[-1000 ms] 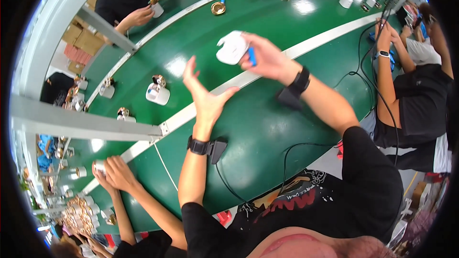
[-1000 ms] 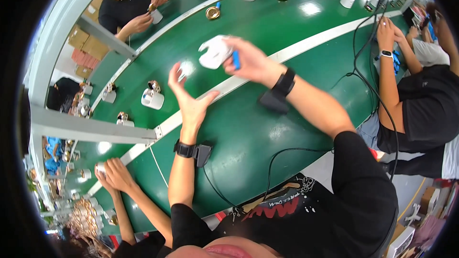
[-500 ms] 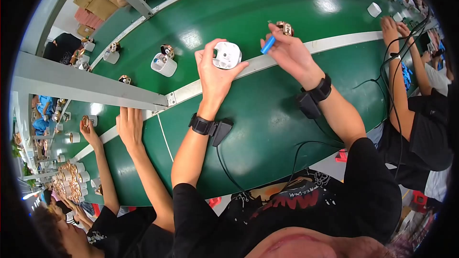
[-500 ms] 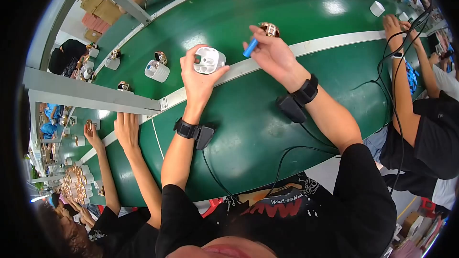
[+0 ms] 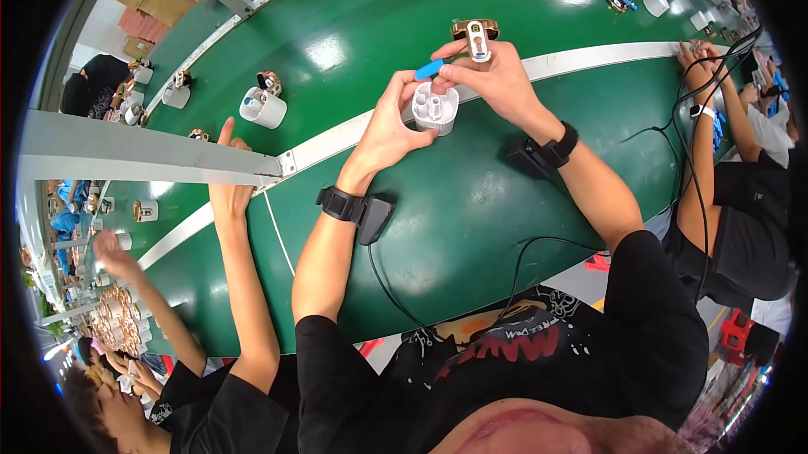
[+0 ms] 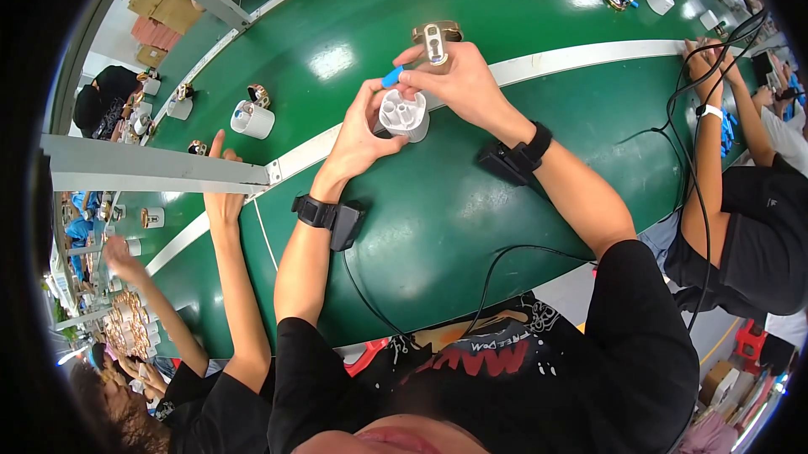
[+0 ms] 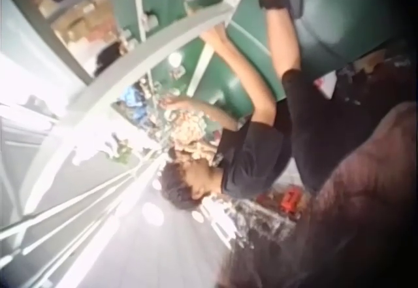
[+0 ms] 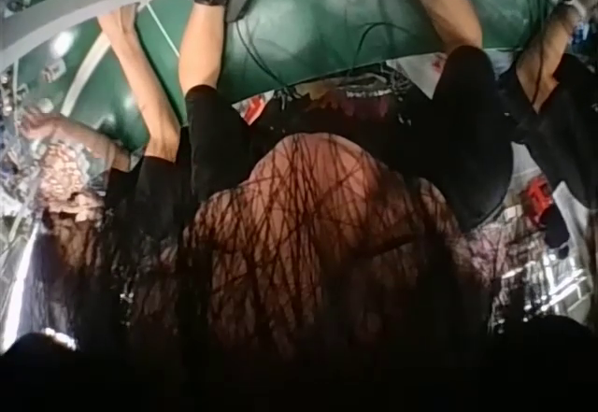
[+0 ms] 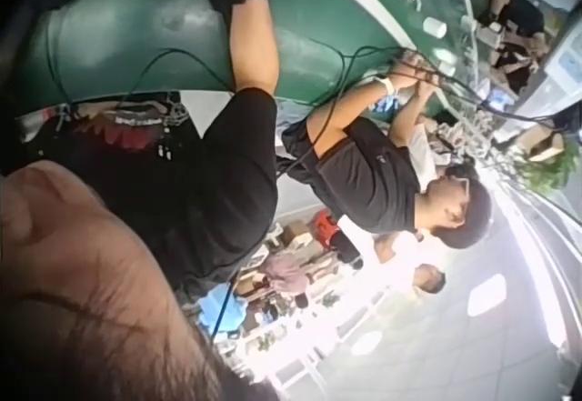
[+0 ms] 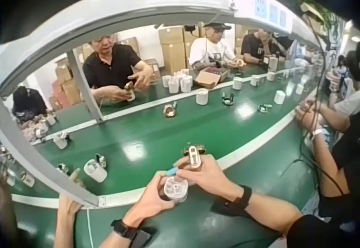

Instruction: Assembling small electronic parts into housings on a factory production line.

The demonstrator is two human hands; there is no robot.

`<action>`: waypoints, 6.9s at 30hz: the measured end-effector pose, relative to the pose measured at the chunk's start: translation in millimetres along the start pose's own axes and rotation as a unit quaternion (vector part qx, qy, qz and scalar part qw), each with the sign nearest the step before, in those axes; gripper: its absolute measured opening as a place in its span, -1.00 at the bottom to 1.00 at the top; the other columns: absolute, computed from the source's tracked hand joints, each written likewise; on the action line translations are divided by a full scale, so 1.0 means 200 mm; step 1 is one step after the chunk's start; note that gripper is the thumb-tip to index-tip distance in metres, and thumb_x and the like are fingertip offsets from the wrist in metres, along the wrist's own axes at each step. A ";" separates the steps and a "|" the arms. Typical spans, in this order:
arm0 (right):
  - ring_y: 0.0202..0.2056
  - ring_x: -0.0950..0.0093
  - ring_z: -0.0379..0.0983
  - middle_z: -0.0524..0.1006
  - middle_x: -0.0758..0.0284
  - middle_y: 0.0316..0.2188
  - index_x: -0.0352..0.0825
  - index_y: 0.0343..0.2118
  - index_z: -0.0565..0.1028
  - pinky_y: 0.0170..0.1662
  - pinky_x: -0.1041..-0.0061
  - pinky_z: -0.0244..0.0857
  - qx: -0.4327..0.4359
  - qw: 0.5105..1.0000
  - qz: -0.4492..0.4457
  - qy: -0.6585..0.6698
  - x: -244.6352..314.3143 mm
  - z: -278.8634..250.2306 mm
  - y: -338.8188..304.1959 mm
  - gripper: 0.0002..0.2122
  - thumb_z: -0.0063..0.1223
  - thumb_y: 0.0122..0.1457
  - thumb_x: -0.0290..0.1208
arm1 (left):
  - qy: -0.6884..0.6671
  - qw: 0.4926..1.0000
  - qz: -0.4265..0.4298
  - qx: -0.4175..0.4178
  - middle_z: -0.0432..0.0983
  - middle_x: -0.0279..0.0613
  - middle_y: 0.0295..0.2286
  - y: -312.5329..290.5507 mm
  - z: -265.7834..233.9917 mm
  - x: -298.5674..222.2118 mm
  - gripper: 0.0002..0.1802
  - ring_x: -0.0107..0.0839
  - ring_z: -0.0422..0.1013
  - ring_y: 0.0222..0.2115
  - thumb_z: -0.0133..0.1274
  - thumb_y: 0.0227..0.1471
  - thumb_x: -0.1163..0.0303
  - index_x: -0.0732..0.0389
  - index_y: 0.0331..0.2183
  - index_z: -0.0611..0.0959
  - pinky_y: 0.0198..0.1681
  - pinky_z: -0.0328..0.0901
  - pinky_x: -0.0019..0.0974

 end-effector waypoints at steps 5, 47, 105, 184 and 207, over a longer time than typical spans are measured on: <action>-0.37 0.55 0.56 0.61 0.28 -0.40 -0.48 -0.27 0.54 -0.26 0.56 0.47 0.018 0.997 0.012 -0.076 0.01 0.02 -0.02 -0.82 0.22 0.08 -0.54 | 0.089 0.996 -0.005 0.016 0.36 -0.12 -0.07 -0.01 0.04 -0.03 -0.12 -0.29 0.33 0.00 0.32 -0.35 0.54 0.24 0.05 0.25 0.16 0.16 -0.20; -0.46 0.40 0.58 0.63 0.30 -0.47 -0.39 -0.42 0.62 -0.40 0.51 0.43 0.042 0.860 -0.334 -0.383 0.23 0.03 -0.08 -0.77 0.42 -0.13 -0.40 | 0.081 0.996 0.016 -0.016 0.49 -0.13 -0.14 -0.01 0.06 -0.03 -0.30 -0.34 0.41 -0.03 0.26 -0.31 0.57 0.30 -0.03 0.42 0.15 0.23 -0.25; -0.25 0.51 0.49 0.61 0.33 -0.24 -0.32 -0.02 0.51 -0.22 0.49 0.36 -0.214 0.902 0.069 -0.368 -0.01 -1.63 0.21 -0.66 -0.01 0.12 -0.41 | 0.166 0.908 0.050 -0.381 0.42 -0.02 -0.09 -0.23 -0.95 0.08 -0.35 -0.25 0.39 -0.06 0.23 -0.16 0.63 0.36 0.00 0.33 0.06 0.28 -0.22; -0.11 0.41 0.52 0.56 0.14 -0.15 -0.45 -0.27 0.49 0.00 0.44 0.42 0.049 0.989 -0.111 -0.089 0.01 -0.02 -0.01 -0.88 0.10 0.12 -0.67 | 0.082 0.994 0.005 -0.077 0.50 -0.17 -0.16 -0.02 0.01 0.01 -0.30 -0.34 0.42 -0.09 0.19 -0.31 0.58 0.25 0.01 0.47 0.09 0.24 -0.27; -0.19 0.36 0.52 0.58 0.31 -0.28 -0.40 -0.31 0.45 0.00 0.39 0.36 0.275 0.891 -0.020 -0.360 -0.02 0.06 -0.06 -0.73 0.31 -0.07 -0.51 | 0.077 0.997 0.010 0.017 0.52 -0.13 -0.20 -0.06 0.04 0.00 -0.31 -0.33 0.45 -0.10 0.18 -0.34 0.60 0.25 -0.02 0.47 0.06 0.27 -0.30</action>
Point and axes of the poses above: each hand's wrist, its own y-axis towards the middle knuckle, its own z-axis out of the palm, x = y × z, the point moved 7 cm from there along y, towards the middle knuckle
